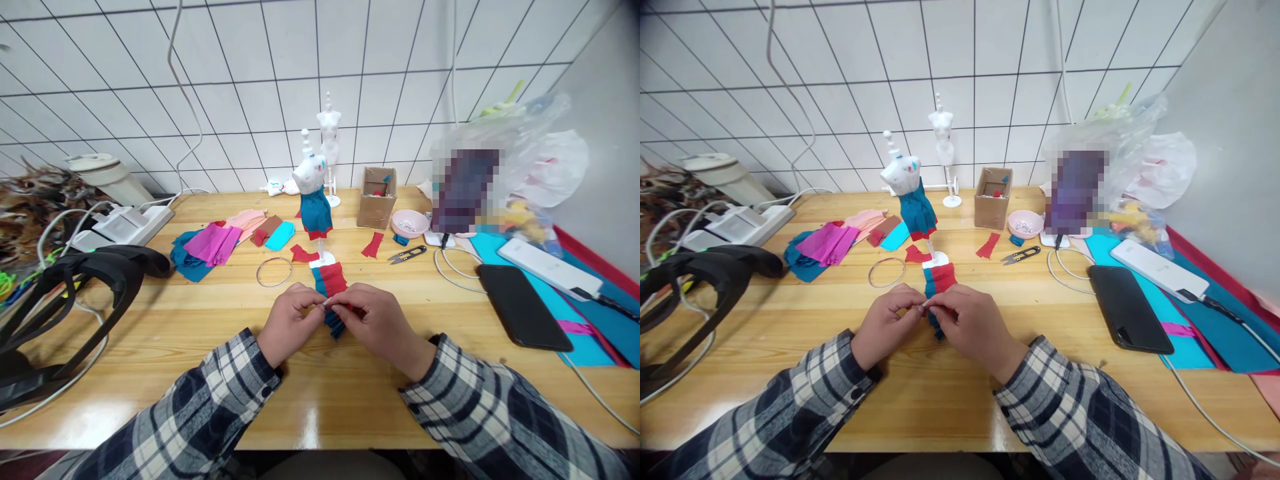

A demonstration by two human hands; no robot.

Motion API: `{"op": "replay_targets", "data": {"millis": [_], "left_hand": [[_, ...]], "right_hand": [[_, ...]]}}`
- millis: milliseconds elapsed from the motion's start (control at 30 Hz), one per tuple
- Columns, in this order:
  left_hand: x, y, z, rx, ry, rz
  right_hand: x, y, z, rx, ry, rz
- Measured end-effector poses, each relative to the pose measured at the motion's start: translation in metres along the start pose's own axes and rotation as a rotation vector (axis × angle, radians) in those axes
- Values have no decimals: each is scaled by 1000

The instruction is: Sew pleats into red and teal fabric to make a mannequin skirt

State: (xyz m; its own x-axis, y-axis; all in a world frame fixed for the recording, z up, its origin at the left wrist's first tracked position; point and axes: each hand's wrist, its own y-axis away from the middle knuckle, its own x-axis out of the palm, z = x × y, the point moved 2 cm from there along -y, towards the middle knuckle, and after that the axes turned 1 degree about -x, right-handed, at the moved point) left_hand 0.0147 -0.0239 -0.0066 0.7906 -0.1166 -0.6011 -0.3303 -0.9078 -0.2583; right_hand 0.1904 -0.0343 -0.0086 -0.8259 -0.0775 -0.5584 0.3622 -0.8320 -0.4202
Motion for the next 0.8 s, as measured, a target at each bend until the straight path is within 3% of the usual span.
{"op": "replay_targets", "data": {"millis": [533,700,800], "left_hand": [[4,2,-4,122,-175,10],[5,2,-3,94,-175,26],[4,3,-4,90,-143,18]], "right_hand": [[-1,-4,-1,61,104,25],[1,-6,-2,138,-13,23],[2,-7,-6,274,-175,21]]}}
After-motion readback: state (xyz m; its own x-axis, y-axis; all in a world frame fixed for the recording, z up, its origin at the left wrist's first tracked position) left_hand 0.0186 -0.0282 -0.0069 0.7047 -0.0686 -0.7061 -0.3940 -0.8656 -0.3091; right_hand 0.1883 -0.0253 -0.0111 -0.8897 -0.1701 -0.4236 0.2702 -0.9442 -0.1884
